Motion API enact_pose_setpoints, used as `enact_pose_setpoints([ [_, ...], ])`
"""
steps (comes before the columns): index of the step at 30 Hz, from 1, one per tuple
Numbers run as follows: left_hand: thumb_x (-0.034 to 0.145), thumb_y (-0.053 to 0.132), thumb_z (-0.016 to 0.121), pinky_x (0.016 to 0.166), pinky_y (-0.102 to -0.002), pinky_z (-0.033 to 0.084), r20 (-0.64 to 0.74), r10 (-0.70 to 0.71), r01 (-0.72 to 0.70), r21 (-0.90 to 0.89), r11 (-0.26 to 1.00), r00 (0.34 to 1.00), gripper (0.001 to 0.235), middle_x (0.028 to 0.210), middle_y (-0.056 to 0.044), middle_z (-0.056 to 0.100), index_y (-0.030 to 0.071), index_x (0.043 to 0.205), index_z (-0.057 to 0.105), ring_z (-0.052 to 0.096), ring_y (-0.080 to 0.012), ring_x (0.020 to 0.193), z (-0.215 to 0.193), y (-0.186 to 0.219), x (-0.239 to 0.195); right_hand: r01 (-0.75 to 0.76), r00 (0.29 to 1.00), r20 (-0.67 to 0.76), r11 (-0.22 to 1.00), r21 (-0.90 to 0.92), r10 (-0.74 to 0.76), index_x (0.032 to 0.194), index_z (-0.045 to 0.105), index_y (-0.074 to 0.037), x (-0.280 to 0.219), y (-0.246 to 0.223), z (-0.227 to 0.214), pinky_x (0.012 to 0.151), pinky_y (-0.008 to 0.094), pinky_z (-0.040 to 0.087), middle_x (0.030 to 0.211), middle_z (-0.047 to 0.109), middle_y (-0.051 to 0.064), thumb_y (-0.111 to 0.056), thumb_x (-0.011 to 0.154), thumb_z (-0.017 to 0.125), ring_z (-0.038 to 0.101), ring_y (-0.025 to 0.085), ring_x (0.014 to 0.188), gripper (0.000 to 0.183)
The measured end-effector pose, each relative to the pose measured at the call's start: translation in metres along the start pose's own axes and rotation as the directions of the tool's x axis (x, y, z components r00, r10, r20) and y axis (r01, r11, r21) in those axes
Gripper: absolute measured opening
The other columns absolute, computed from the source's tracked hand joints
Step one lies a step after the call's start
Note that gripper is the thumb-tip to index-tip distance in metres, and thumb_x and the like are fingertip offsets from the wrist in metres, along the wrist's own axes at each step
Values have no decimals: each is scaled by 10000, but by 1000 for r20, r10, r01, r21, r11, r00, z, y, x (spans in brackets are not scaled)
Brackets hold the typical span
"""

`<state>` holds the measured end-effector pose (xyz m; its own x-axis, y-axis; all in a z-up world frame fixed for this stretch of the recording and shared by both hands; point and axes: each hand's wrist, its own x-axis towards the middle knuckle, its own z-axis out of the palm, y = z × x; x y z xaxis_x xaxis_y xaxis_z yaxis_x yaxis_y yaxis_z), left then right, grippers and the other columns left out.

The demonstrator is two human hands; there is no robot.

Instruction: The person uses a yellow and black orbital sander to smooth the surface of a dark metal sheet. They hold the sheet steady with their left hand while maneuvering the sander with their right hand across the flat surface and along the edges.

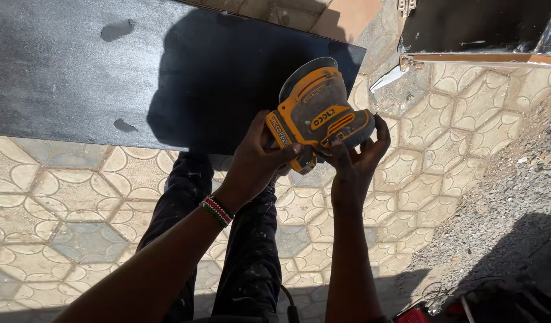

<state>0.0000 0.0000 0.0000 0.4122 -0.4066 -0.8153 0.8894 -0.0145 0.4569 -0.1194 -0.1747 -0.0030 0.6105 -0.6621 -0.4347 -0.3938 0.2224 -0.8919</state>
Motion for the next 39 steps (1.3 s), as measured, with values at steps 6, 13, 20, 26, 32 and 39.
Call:
enact_pose_setpoints([
  [6,952,274,1010,971,-612,731,90,-108,112,-36,993,990,889,1340,-191,811,154,1726,590,858,-383,1178,-7,-33,7,-57,994,-108,973,-226,33,1784,273,-219,-12,6,1,1000,608,813,1575,449,259,-158,999,984,739,432,1357,1061],
  [13,1058,390,909,1097,-743,644,174,-302,314,-46,948,937,691,1387,-145,800,197,1670,652,837,-433,1318,-24,-98,43,-145,977,-206,866,-478,50,1729,327,-258,7,28,12,1134,593,722,1614,529,243,-275,869,1119,730,443,1441,1170],
  [20,1095,431,795,1096,-684,654,144,-435,393,248,885,889,686,1430,-211,800,131,1695,650,825,-425,1354,-30,-88,72,-176,976,-213,761,-624,50,1606,471,-186,20,35,7,1247,653,535,1556,577,221,-311,745,1124,614,496,1528,1088],
  [26,1149,401,754,1036,-575,696,45,22,-49,818,574,999,489,1357,-192,837,120,1548,783,827,-415,1308,-70,-42,141,-184,973,-226,744,-643,45,1690,437,-194,15,28,20,1253,717,525,1582,553,218,-346,776,1091,603,521,1530,1134],
  [32,826,652,1024,1389,-814,222,282,586,-182,957,-224,760,1369,1893,-326,300,58,1885,391,230,-539,1757,-90,18,192,-3,978,-138,652,-758,-156,1824,376,-134,24,52,24,1162,588,611,1512,556,235,-178,768,1001,630,451,1417,1228],
  [39,294,1218,819,1378,-747,205,379,518,-15,818,-576,767,1786,1587,-283,639,93,1665,608,541,-525,1487,-107,29,262,185,968,48,568,-802,-248,1851,361,-180,87,20,36,1240,514,584,1608,584,220,-140,802,964,600,418,1454,1210],
])
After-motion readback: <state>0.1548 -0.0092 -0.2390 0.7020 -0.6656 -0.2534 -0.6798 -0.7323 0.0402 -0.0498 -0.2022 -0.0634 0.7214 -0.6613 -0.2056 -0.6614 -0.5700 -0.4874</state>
